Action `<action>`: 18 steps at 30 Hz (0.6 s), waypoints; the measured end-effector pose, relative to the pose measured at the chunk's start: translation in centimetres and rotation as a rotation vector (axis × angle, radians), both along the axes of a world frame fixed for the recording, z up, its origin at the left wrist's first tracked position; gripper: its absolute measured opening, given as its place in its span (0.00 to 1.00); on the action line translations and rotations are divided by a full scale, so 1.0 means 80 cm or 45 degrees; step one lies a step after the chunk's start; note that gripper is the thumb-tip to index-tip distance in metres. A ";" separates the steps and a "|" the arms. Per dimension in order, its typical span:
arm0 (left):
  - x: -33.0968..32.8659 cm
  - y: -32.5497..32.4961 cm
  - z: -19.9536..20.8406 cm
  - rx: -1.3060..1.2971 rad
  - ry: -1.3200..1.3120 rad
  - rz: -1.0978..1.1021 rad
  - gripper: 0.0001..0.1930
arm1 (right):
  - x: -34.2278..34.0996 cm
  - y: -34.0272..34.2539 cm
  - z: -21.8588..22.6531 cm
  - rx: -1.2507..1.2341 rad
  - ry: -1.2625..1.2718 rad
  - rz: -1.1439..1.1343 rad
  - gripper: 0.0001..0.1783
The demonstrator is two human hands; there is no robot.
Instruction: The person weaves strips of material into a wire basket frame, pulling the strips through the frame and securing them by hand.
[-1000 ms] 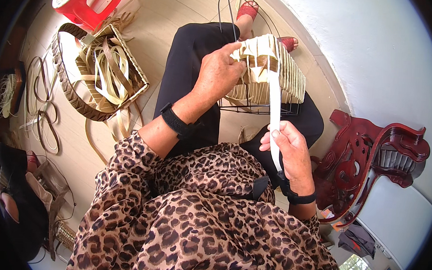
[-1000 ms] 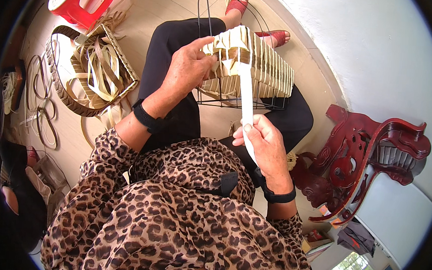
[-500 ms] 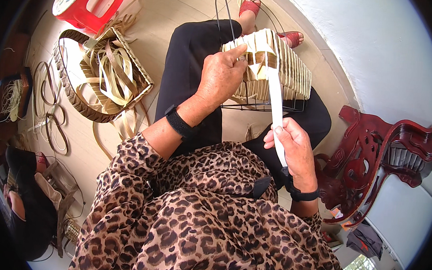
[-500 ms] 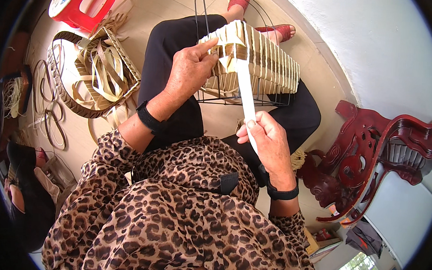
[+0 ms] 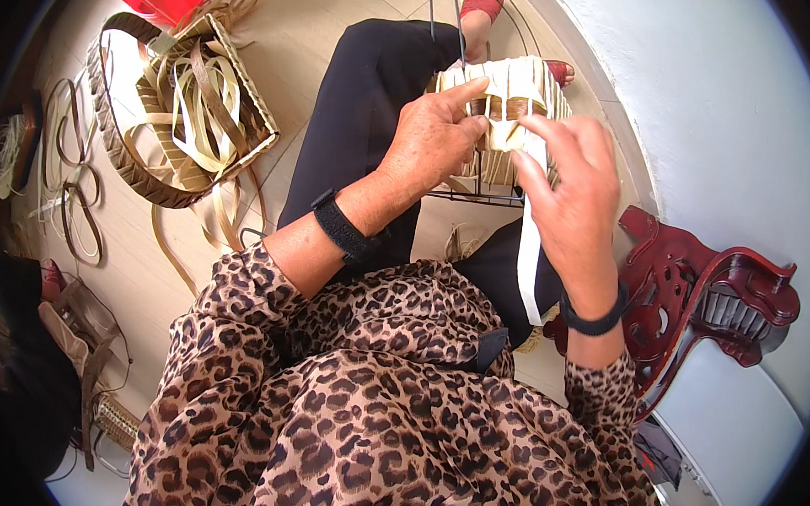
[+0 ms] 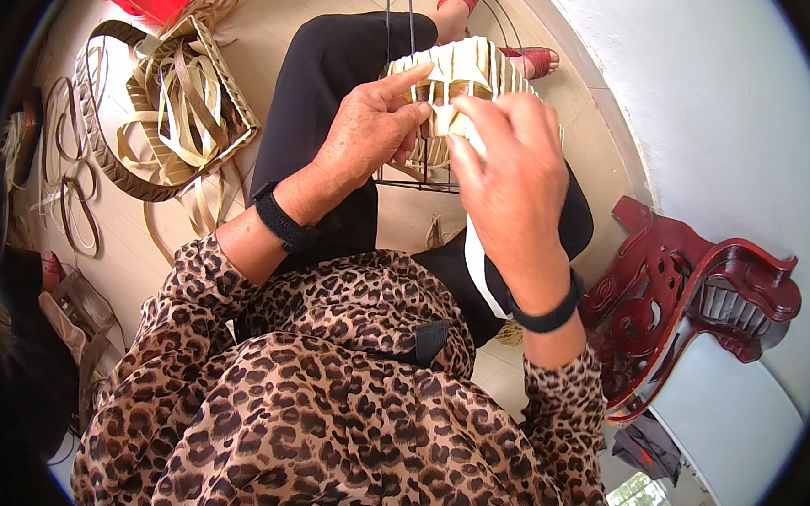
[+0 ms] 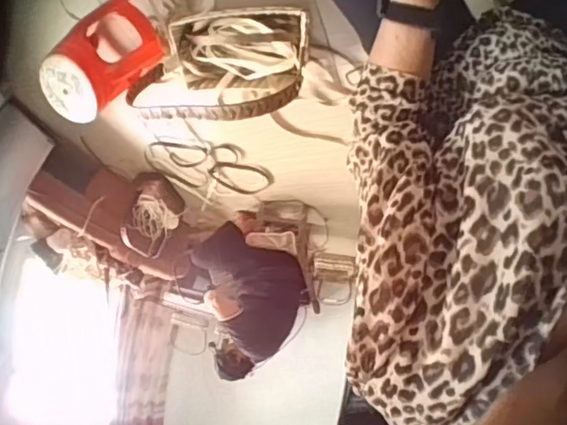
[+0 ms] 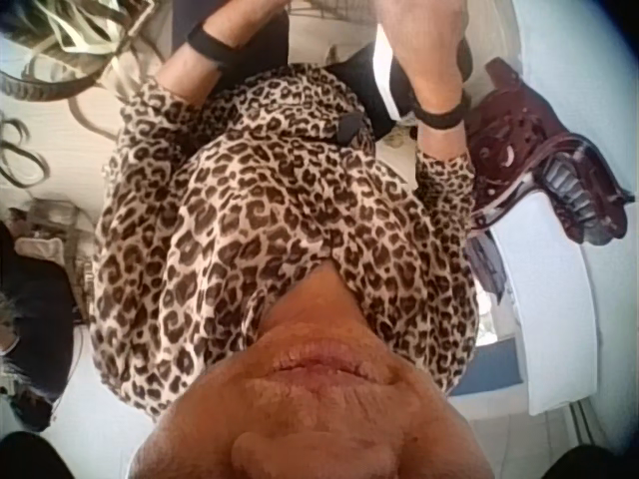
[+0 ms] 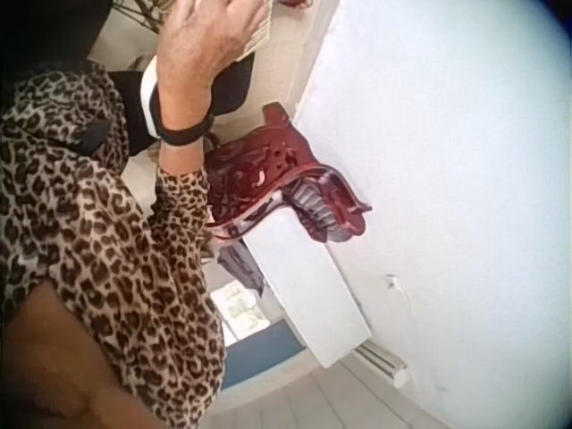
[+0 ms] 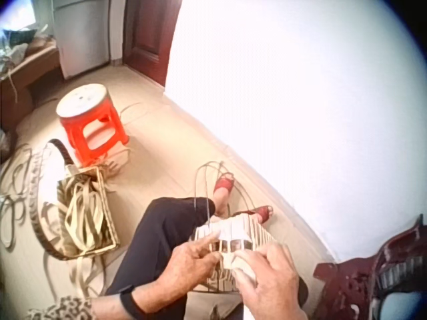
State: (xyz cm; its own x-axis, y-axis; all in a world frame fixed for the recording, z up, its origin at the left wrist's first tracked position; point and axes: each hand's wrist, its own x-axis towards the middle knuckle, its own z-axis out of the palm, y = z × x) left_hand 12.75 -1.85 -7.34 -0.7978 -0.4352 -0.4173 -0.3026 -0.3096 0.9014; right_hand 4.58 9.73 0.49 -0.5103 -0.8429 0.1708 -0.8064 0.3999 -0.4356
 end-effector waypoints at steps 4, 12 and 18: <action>-0.005 0.007 0.002 0.093 0.042 0.011 0.22 | -0.009 -0.019 -0.017 0.226 0.321 0.157 0.10; -0.005 0.016 0.006 -0.164 -0.046 0.003 0.22 | -0.012 -0.019 -0.013 0.186 0.188 0.180 0.06; -0.005 0.019 0.012 -0.201 -0.004 0.042 0.21 | -0.016 -0.016 -0.007 0.147 0.108 0.190 0.05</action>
State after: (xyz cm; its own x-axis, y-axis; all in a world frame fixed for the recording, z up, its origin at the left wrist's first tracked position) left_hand 12.34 -0.33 -6.37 -0.7809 -0.5216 -0.3437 -0.2971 -0.1738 0.9389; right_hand 3.34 8.46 -0.07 -0.3664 -0.9244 0.1059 -0.8923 0.3169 -0.3216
